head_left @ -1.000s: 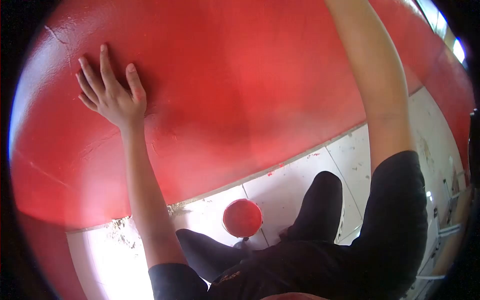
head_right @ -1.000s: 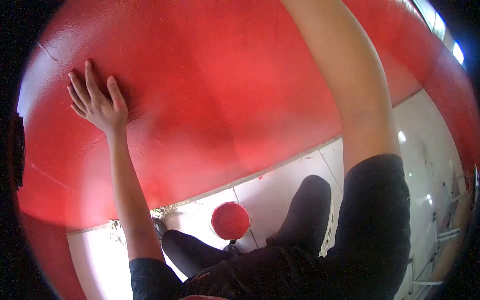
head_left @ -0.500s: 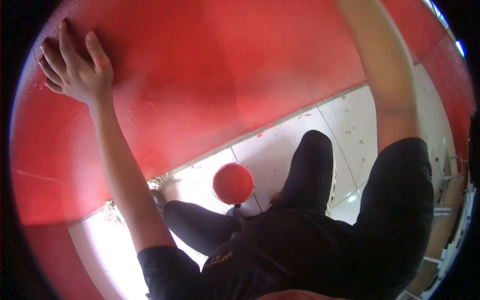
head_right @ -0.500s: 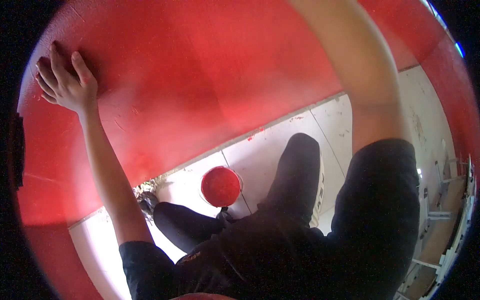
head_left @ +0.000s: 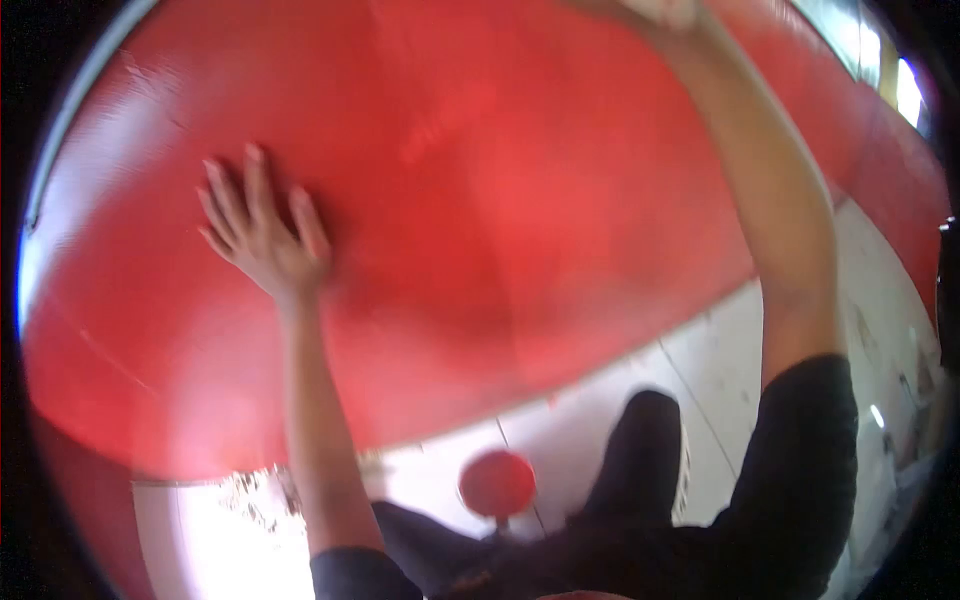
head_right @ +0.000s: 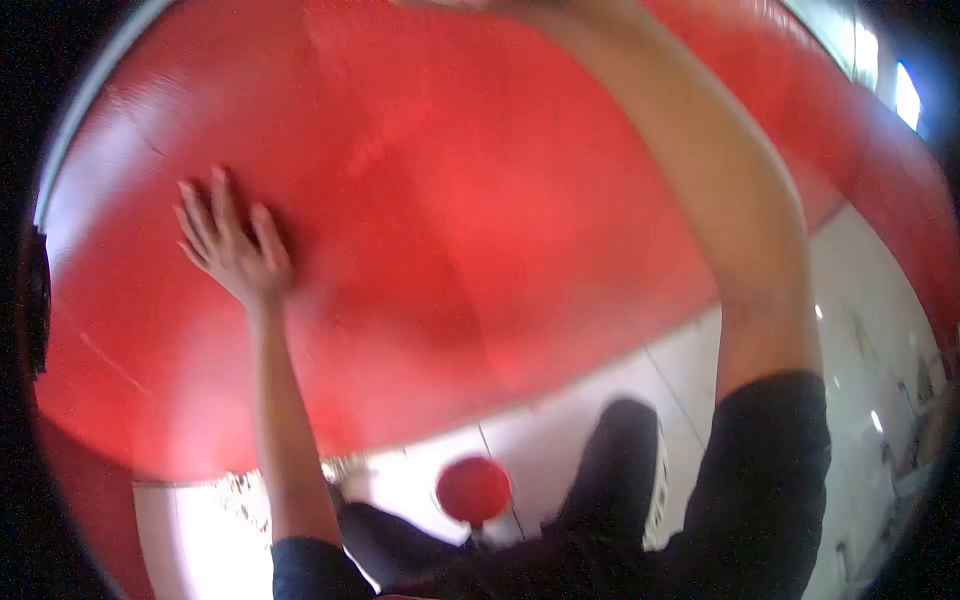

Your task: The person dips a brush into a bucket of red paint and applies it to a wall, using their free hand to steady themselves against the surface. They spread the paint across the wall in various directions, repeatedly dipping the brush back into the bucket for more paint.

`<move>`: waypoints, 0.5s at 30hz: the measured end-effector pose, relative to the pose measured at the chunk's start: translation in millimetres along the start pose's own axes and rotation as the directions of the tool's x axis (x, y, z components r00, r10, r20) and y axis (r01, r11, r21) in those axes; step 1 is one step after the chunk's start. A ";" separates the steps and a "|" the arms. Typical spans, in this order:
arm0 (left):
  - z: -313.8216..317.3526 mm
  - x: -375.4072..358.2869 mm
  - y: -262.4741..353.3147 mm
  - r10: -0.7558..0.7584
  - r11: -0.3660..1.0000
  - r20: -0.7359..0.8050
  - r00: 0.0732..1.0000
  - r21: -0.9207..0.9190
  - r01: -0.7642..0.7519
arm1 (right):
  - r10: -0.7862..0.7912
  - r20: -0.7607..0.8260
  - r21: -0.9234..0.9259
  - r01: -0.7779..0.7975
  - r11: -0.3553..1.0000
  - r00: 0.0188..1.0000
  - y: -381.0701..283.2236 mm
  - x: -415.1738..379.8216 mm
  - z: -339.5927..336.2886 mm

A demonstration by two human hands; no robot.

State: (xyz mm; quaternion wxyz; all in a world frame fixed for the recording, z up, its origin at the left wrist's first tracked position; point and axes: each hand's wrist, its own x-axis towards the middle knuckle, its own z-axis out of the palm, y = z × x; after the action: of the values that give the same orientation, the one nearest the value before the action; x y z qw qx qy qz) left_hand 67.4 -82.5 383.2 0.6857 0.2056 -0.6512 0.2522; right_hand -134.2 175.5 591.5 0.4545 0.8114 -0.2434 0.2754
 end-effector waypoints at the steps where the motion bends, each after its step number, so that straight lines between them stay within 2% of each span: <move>1: -0.6 1.3 -1.1 -0.004 1.000 0.002 1.000 0.009 0.004 | -0.027 -0.038 -0.052 0.025 0.998 0.999 4.1 5.2 -4.0; 2: -2.8 0.6 -2.2 -0.010 1.000 0.035 0.999 0.012 0.010 | -0.054 -0.076 -0.106 0.046 0.993 0.996 7.8 10.7 -7.7; 3: -4.8 1.9 -2.3 -0.003 1.000 -0.002 1.000 0.027 0.003 | -0.041 -0.060 -0.169 0.031 0.985 0.997 5.9 10.7 -14.2; 4: -5.8 2.2 -0.6 -0.021 0.999 0.029 0.999 0.024 0.020 | -0.028 -0.044 -0.232 0.017 0.973 0.999 3.9 10.6 -20.4; 8: -6.9 -0.7 -2.3 -0.037 0.999 0.075 0.997 0.038 0.034 | 0.212 0.008 -0.292 -0.200 0.935 0.977 8.7 -9.1 -24.8; 11: -8.6 0.6 -1.9 -0.042 0.999 0.083 0.996 0.033 0.039 | 0.202 -0.031 -0.291 -0.202 0.935 0.979 20.8 -10.9 -10.8; 15: -9.0 1.8 -1.2 -0.052 0.999 0.092 0.994 0.011 0.051 | 0.110 0.013 -0.388 -0.097 0.917 0.994 35.3 -2.4 -8.0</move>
State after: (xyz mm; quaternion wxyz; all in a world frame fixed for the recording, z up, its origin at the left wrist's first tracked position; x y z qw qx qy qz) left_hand 75.2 -77.8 384.4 0.6601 0.2368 -0.6755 0.2277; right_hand -160.5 166.3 614.6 0.5860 0.6965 -0.3434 0.2316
